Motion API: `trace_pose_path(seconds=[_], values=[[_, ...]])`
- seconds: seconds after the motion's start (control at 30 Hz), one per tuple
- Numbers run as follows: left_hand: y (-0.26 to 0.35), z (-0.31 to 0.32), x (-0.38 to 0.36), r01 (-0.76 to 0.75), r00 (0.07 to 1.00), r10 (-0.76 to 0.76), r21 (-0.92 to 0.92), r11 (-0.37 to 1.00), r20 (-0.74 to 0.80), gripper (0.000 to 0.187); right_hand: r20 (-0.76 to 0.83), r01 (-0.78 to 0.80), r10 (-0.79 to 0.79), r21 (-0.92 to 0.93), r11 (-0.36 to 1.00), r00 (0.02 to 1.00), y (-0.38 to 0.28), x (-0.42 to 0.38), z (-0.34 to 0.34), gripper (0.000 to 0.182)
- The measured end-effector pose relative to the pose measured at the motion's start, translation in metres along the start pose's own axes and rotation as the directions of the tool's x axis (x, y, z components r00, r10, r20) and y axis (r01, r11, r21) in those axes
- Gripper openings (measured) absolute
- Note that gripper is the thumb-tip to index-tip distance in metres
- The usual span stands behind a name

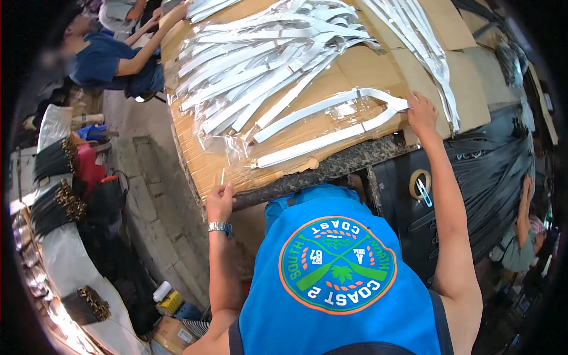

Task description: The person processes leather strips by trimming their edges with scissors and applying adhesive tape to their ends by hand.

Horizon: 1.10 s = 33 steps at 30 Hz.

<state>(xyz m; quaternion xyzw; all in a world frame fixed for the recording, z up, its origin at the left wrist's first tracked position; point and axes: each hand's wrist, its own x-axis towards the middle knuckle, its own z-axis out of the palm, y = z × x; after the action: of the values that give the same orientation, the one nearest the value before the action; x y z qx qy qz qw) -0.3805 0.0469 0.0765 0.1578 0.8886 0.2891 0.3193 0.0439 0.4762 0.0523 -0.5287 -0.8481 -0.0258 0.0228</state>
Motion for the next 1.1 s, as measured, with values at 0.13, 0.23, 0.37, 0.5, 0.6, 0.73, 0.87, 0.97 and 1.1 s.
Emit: trace_pose_path(seconds=[0.13, 0.23, 0.37, 0.5, 0.6, 0.73, 0.87, 0.97, 1.1], values=[[0.056, 0.001, -0.006, -0.187, 0.982, 0.183, 0.264, 0.946, 0.041, 0.03, -0.021, 0.045, -0.045, -0.002, 0.999, 0.999, -0.009, 0.006, -0.001, 0.026], [0.083, 0.02, -0.004, -0.302, 0.951, 0.286, 0.15, 0.942, 0.117, 0.028, -0.013, 0.091, -0.092, -0.056, 0.994, 0.996, -0.04, 0.003, -0.011, 0.023], [0.11, 0.047, -0.002, -0.598, 0.79, 0.591, -0.011, 0.802, 0.166, 0.021, -0.01, 0.123, -0.124, -0.068, 0.99, 0.992, -0.07, -0.009, -0.018, 0.027], [0.14, 0.073, -0.002, -0.682, 0.67, 0.67, -0.091, 0.726, 0.32, 0.017, -0.137, 0.05, -0.06, -0.074, 0.996, 0.989, -0.081, -0.022, -0.014, 0.035], [0.15, 0.094, 0.009, -0.768, 0.566, 0.741, -0.095, 0.633, 0.361, 0.018, -0.224, -0.151, 0.16, 0.056, 0.987, 0.961, -0.1, -0.042, -0.029, 0.031], [0.182, 0.128, 0.023, -0.82, 0.464, 0.806, -0.166, 0.548, 0.368, 0.02, 0.177, -0.468, 0.486, 0.665, 0.583, 0.856, -0.087, -0.063, -0.029, 0.028], [0.224, 0.188, 0.053, -0.931, 0.263, 0.933, -0.189, 0.312, 0.245, 0.023, 0.48, -0.557, 0.403, 0.825, 0.094, 0.779, -0.087, -0.068, -0.007, 0.038], [0.253, 0.232, 0.076, -0.909, 0.233, 0.907, -0.252, 0.331, 0.351, 0.028, 0.598, -0.558, 0.311, 0.801, -0.216, 0.739, -0.099, -0.058, -0.006, 0.035], [0.28, 0.249, 0.083, -0.775, 0.309, 0.627, -0.194, 0.602, 0.715, 0.034, 0.6, -0.499, 0.263, 0.787, -0.363, 0.756, -0.101, -0.044, 0.003, 0.024]])
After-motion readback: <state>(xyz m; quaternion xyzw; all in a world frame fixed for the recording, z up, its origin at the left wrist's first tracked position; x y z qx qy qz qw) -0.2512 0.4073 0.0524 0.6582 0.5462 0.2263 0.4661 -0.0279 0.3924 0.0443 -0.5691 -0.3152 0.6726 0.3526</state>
